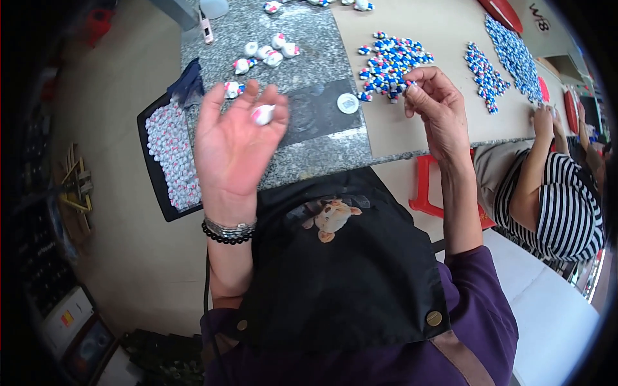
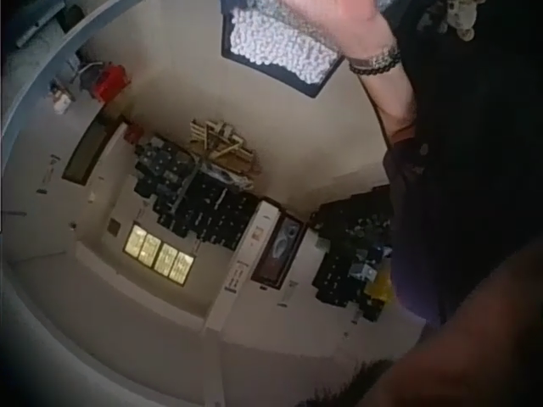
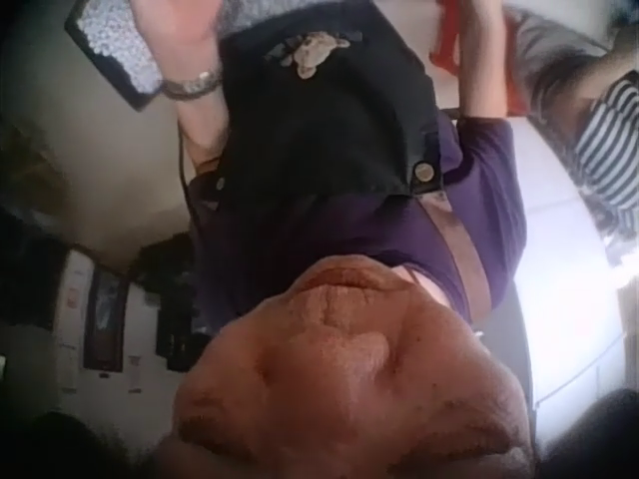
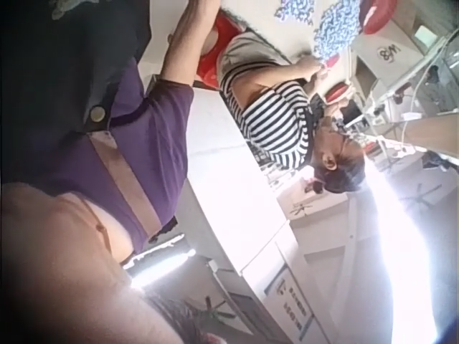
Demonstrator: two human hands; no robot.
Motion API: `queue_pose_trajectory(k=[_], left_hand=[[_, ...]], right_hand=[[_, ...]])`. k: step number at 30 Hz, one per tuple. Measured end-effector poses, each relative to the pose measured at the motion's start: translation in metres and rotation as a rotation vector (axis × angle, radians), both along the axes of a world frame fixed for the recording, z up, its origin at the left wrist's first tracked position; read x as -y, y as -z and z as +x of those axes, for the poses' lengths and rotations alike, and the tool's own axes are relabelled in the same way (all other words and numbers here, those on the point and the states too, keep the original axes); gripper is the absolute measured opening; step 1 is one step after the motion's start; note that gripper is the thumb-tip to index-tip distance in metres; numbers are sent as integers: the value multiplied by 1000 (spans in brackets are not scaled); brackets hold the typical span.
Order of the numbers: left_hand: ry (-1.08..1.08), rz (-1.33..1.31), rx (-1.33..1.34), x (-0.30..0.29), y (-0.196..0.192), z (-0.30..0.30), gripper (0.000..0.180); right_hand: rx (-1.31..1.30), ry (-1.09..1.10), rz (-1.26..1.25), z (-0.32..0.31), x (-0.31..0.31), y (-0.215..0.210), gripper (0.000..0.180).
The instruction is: The person assembles small plastic toy parts by hand, attaching blue or pink components to white cat-shaped bases.
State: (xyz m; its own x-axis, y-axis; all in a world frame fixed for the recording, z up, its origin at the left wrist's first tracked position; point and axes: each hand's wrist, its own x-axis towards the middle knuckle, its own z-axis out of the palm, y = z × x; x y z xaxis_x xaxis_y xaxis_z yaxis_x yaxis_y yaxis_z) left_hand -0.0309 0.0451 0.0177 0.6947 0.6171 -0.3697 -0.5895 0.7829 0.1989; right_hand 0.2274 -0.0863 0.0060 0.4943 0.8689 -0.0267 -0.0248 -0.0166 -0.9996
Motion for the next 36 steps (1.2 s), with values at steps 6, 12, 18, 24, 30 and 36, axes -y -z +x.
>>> queue_pose_trajectory(k=[6, 12, 18, 24, 30, 36], left_hand=[[37, 129, -21, 18, -1, 7, 26], [104, 361, -119, 21, 12, 3, 38], [94, 323, 22, 25, 21, -1, 48], [84, 307, -23, 26, 28, -8, 46], [30, 323, -163, 28, 19, -6, 41], [42, 353, -167, 34, 22, -1, 31]], right_hand=[[-377, -153, -140, -17, -11, -7, 18], [-232, -187, -150, -28, -17, -12, 15], [494, -232, -7, -32, -25, -13, 17], [1102, -356, 105, -34, -35, -2, 13], [1349, -380, 86, -39, -35, -3, 15], [1365, -351, 141, -42, -30, -2, 14]])
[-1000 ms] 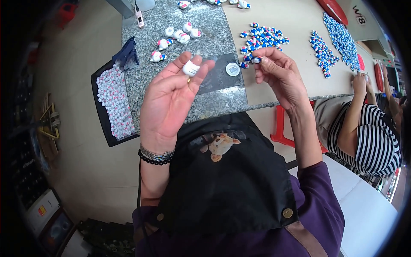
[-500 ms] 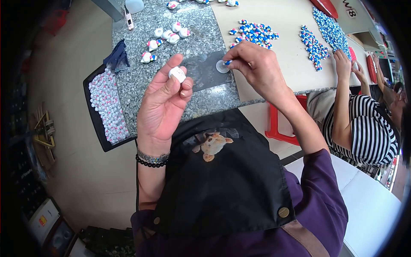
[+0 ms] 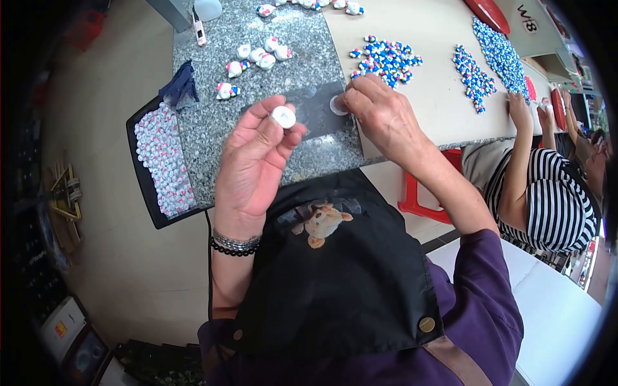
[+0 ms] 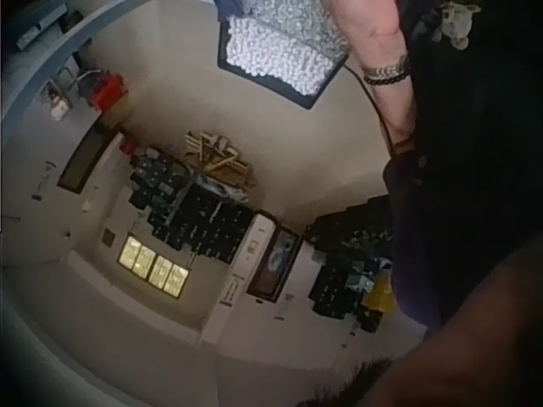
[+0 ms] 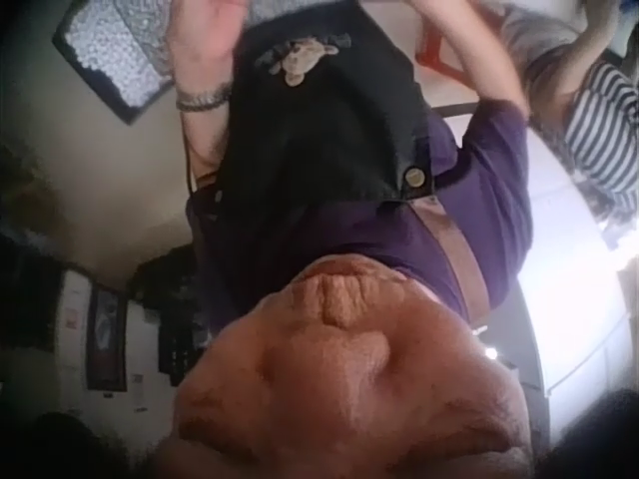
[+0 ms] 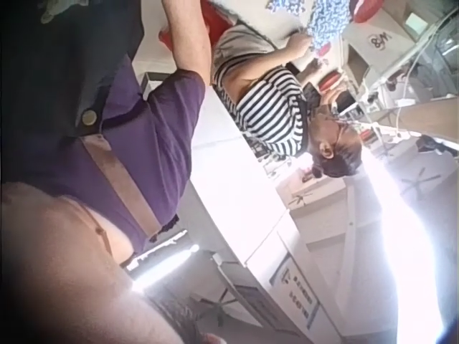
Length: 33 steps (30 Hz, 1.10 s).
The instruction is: The person assembles small plastic toy parts by hand, attaching blue or pink components to white cat-shaped bases.
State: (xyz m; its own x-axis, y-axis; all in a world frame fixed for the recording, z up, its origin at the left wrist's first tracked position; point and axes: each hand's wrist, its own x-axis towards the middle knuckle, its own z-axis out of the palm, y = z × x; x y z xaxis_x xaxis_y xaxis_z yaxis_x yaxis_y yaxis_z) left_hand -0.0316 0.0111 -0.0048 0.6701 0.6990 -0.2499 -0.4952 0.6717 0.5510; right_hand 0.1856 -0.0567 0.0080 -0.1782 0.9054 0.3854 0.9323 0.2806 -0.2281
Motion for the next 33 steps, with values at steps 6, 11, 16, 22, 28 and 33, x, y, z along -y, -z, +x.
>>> queue_pose_trajectory(k=[6, 11, 16, 22, 28, 33], left_hand=[[38, 4, 28, 2, 7, 11, 32], [25, 21, -44, 7, 3, 26, 31], [-22, 115, -95, 10, 0, 37, 29], [-49, 202, -141, 15, -4, 37, 26], [-115, 301, -175, 17, 1, 40, 20], [-188, 348, -202, 7, -6, 31, 20]], right_hand=[[-216, 84, -20, 2, 4, 2, 12], [-1289, 233, -79, -17, 5, -16, 11], [-1275, 169, -30, -29, 8, -19, 11], [-1051, 156, -34, -27, 9, -12, 12], [-873, 200, 108, -36, 5, -4, 16], [-719, 87, 169, -39, -15, -19, 16]])
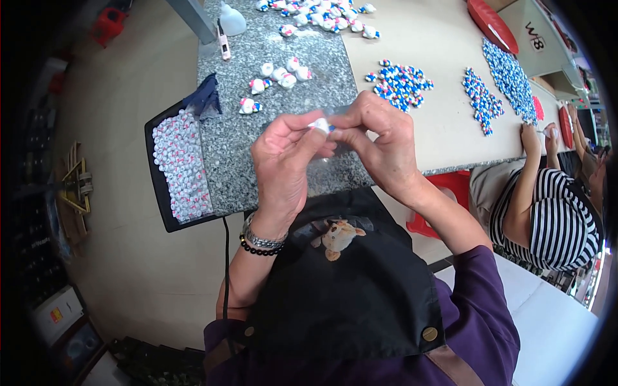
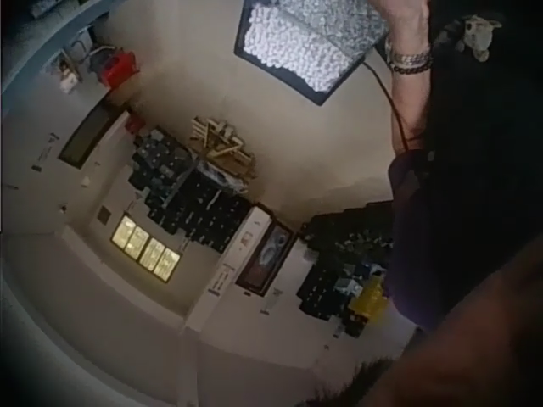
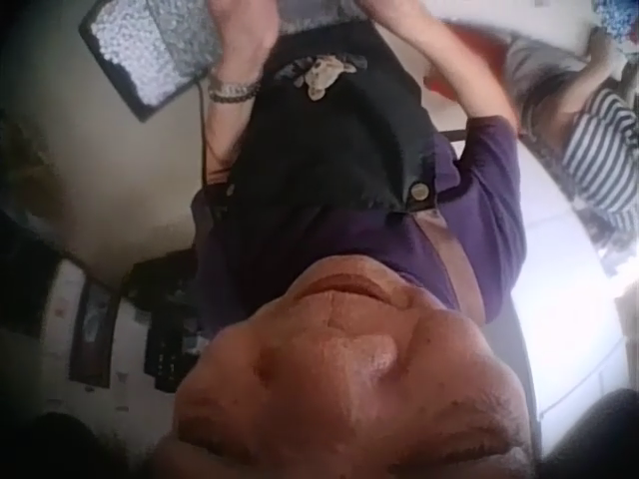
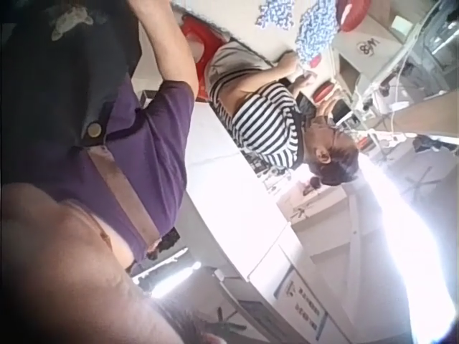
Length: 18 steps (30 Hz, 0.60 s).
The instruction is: The person assembles small plastic toy parts by hand, attaching blue or pink components to white cat-shaped bases.
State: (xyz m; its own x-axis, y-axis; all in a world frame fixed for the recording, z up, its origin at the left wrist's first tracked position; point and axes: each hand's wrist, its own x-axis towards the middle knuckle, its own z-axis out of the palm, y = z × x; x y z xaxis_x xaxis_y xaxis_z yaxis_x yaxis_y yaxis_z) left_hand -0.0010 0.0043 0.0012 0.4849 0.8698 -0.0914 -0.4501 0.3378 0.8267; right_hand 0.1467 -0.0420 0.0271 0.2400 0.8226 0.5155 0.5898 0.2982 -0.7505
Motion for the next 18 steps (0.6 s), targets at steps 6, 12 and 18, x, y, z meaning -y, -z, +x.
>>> queue_pose_trajectory(k=[6, 12, 18], left_hand=[[-181, -51, 41, -25, 8, -36, 23], [-340, 141, -268, -54, 14, -55, 20], [-336, -1, -457, -63, 25, -43, 18]], right_hand=[[331, -179, -207, 10, -49, -27, 34], [842, -330, -56, 37, -128, 32, 62], [953, -478, -100, 32, -150, 45, 62]])
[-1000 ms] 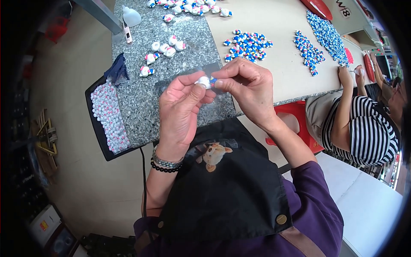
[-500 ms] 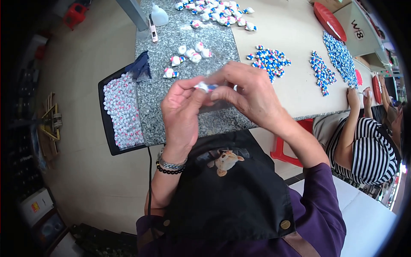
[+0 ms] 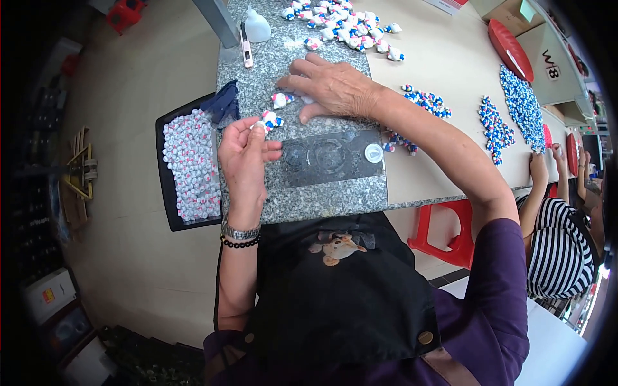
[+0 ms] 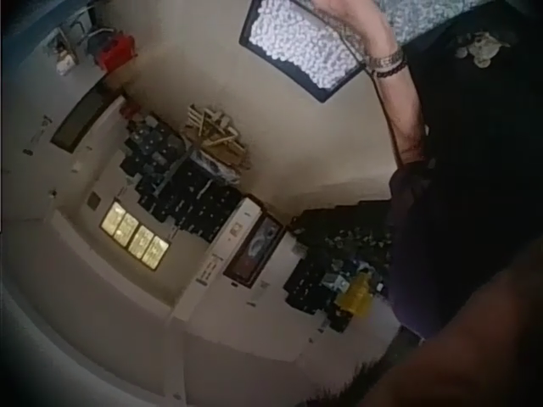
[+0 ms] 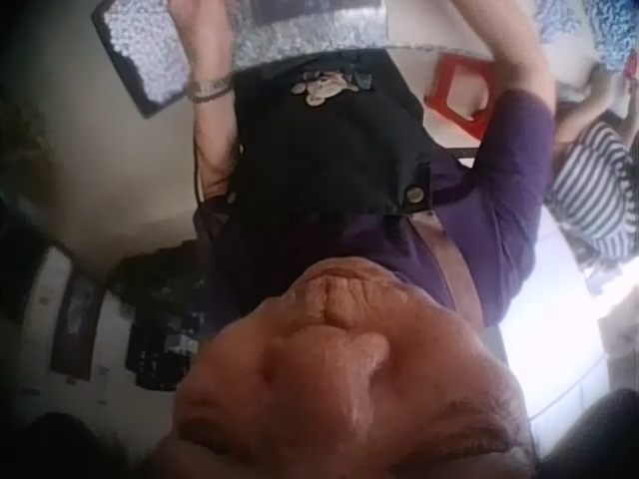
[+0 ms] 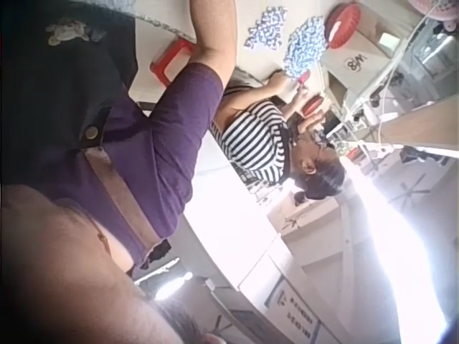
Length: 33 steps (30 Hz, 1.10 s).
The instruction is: The person assembles small plastic toy parts by hand, attaching blue or pink components to white cat-shaped bases.
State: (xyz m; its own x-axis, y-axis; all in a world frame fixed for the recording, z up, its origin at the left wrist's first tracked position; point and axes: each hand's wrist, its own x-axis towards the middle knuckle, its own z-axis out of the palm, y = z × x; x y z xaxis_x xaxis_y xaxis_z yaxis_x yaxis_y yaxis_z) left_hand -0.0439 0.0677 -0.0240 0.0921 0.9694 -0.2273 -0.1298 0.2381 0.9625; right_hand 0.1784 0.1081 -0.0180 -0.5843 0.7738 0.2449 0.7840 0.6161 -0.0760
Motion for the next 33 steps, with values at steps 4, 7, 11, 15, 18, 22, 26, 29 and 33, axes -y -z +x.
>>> queue_pose_trajectory(k=[4, 7, 11, 15, 18, 22, 26, 29, 33], left_hand=[[16, 52, 5, -21, 6, 6, 19], [48, 55, -6, -37, 4, 18, 18], [94, 67, 30, -60, 7, 36, 23], [140, 116, 48, -59, -2, 43, 34], [120, 185, -7, -49, -2, 39, 35], [-3, 257, -28, -26, -7, 34, 34], [80, 240, 104, 22, -26, 24, 27], [192, 103, 298, 53, -33, 27, 29], [278, -445, 749, 62, -42, 44, 52]], right_hand=[[-63, -5, 20, 0, 0, 9, 39], [-56, 66, 112, 1, 4, 14, 26], [-70, 156, 164, 3, 9, 18, 21], [-109, 257, 165, 18, 9, 21, 24], [-50, 273, 185, 20, 12, 19, 27], [-42, 220, 167, 20, 13, 19, 18], [-99, 269, 168, 28, 12, 22, 19], [-403, 357, -1, 35, 8, 15, 21], [-783, 444, -187, 20, 33, -17, 24]])
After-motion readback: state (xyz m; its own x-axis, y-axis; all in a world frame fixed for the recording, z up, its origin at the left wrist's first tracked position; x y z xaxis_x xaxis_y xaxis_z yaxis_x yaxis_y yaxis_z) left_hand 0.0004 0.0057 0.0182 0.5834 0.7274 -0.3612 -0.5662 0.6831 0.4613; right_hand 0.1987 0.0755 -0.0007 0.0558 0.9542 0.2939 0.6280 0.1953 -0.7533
